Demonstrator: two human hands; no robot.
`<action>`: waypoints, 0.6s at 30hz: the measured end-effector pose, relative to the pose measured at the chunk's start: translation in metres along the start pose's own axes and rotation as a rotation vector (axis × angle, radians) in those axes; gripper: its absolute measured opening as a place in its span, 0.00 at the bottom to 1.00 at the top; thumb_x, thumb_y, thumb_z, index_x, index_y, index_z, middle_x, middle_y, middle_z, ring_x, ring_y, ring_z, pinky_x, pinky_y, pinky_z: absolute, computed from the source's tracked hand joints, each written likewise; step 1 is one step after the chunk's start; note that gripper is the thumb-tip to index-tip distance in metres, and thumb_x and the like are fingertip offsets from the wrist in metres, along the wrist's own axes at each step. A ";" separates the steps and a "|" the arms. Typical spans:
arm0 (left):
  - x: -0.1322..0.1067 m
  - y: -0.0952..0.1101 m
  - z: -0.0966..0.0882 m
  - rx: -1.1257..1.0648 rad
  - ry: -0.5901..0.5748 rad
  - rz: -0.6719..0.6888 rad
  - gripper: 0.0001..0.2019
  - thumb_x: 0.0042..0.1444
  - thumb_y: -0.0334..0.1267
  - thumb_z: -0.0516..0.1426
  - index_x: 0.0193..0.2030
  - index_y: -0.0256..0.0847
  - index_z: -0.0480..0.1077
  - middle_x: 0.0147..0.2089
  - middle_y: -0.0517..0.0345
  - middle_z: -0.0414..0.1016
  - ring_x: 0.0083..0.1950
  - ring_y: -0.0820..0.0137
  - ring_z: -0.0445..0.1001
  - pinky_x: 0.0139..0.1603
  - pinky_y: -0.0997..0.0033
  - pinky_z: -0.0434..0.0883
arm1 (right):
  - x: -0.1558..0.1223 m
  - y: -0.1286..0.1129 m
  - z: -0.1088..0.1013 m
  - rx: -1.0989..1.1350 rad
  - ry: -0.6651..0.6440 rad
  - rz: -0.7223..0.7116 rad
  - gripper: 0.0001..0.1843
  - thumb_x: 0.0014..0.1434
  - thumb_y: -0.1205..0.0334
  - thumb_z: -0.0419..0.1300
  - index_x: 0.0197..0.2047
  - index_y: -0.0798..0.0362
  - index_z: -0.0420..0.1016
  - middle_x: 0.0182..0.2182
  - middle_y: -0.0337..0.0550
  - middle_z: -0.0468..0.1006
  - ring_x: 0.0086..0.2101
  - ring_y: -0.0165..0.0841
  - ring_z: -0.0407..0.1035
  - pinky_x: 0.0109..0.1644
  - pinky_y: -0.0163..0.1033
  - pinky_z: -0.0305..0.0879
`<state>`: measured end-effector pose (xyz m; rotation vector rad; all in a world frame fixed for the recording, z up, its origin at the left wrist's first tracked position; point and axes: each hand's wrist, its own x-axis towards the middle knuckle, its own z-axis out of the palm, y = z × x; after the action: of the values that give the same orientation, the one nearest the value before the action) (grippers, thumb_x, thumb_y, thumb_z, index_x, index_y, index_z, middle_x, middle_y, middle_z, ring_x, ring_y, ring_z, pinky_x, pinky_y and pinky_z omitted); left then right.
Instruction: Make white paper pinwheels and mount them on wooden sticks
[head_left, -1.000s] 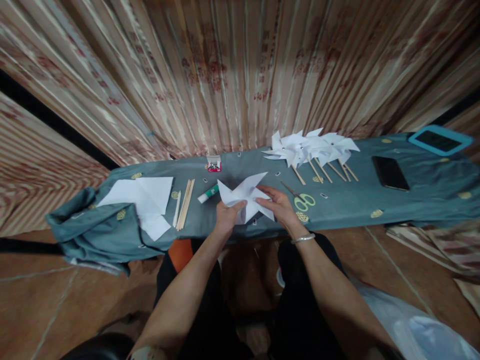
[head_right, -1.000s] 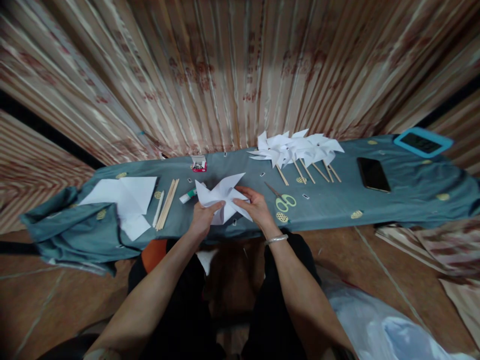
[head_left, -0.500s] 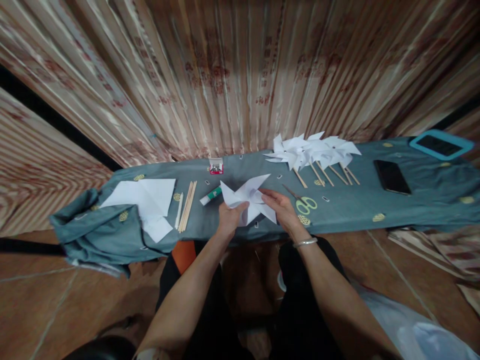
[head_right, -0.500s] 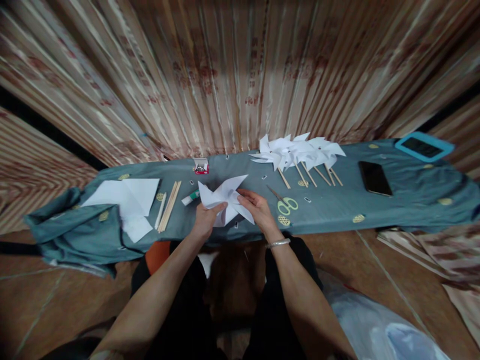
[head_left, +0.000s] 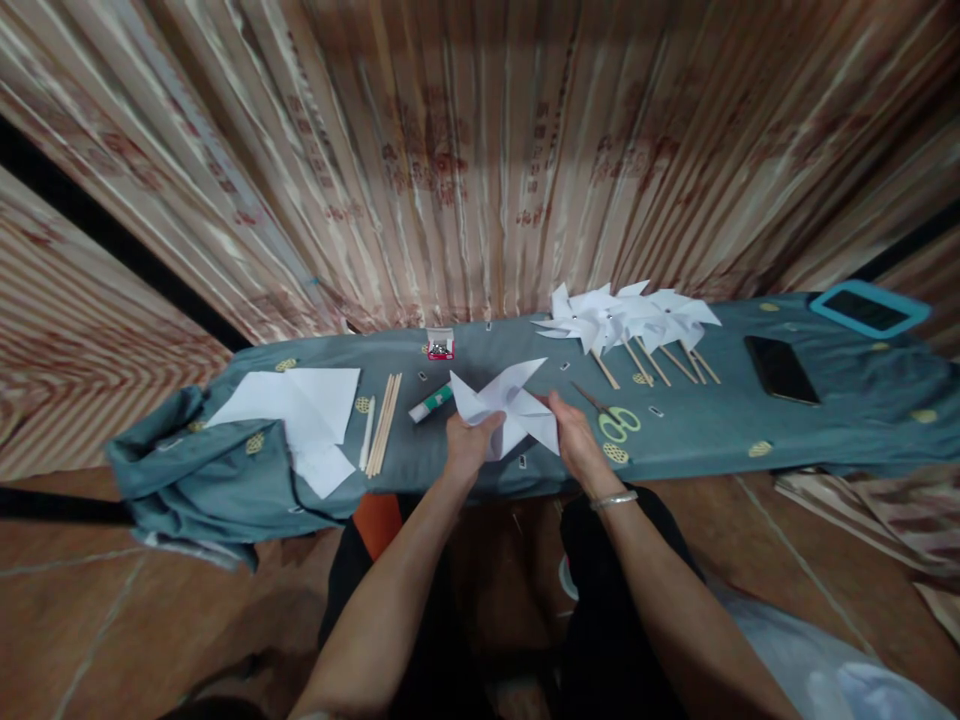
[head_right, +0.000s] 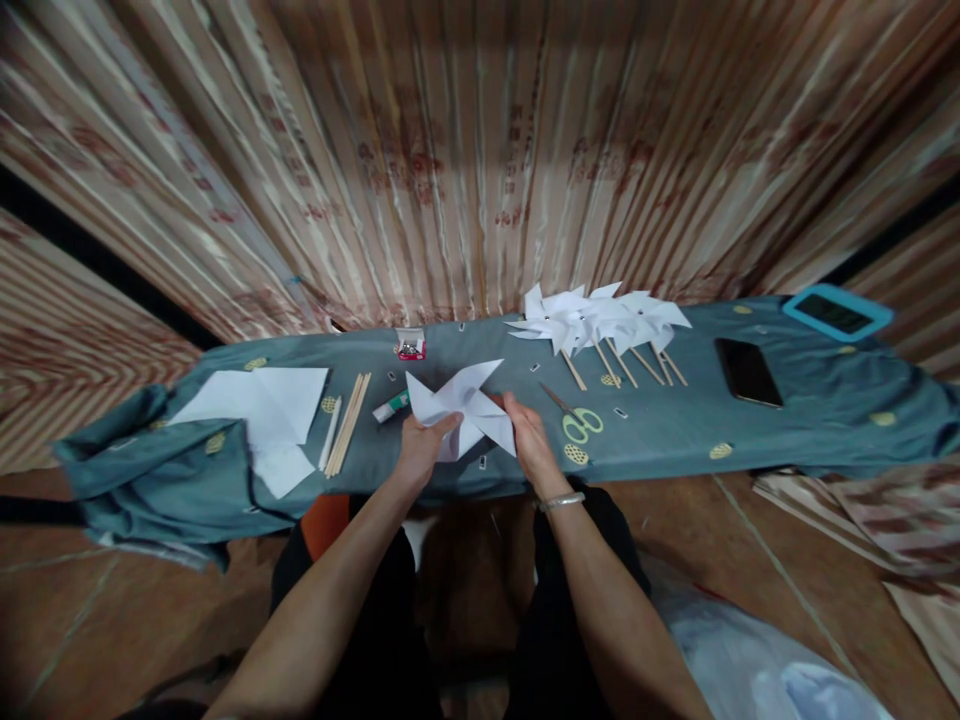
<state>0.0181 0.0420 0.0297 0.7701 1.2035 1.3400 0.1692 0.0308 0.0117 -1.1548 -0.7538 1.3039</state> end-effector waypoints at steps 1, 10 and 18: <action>0.002 0.001 -0.001 -0.004 0.003 0.006 0.16 0.28 0.39 0.71 0.27 0.35 0.78 0.28 0.54 0.80 0.31 0.66 0.76 0.38 0.65 0.72 | 0.001 0.002 0.001 -0.015 0.015 -0.008 0.29 0.44 0.32 0.66 0.34 0.51 0.82 0.30 0.46 0.84 0.34 0.43 0.78 0.42 0.46 0.72; 0.017 0.018 -0.019 -0.076 0.090 0.028 0.17 0.28 0.35 0.69 0.30 0.34 0.79 0.32 0.51 0.82 0.35 0.62 0.78 0.41 0.64 0.73 | 0.030 -0.009 0.002 -0.258 -0.040 -0.090 0.22 0.44 0.41 0.68 0.34 0.51 0.82 0.29 0.44 0.83 0.28 0.33 0.74 0.33 0.39 0.70; 0.024 0.029 -0.037 -0.103 0.131 0.059 0.16 0.30 0.36 0.70 0.30 0.34 0.79 0.31 0.52 0.82 0.32 0.64 0.78 0.38 0.65 0.73 | 0.094 -0.021 0.047 -0.729 -0.162 -0.323 0.06 0.53 0.60 0.64 0.32 0.50 0.82 0.37 0.45 0.84 0.40 0.39 0.76 0.48 0.45 0.70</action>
<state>-0.0293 0.0609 0.0426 0.6570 1.2111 1.5089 0.1482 0.1344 0.0286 -1.4180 -1.5477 0.8658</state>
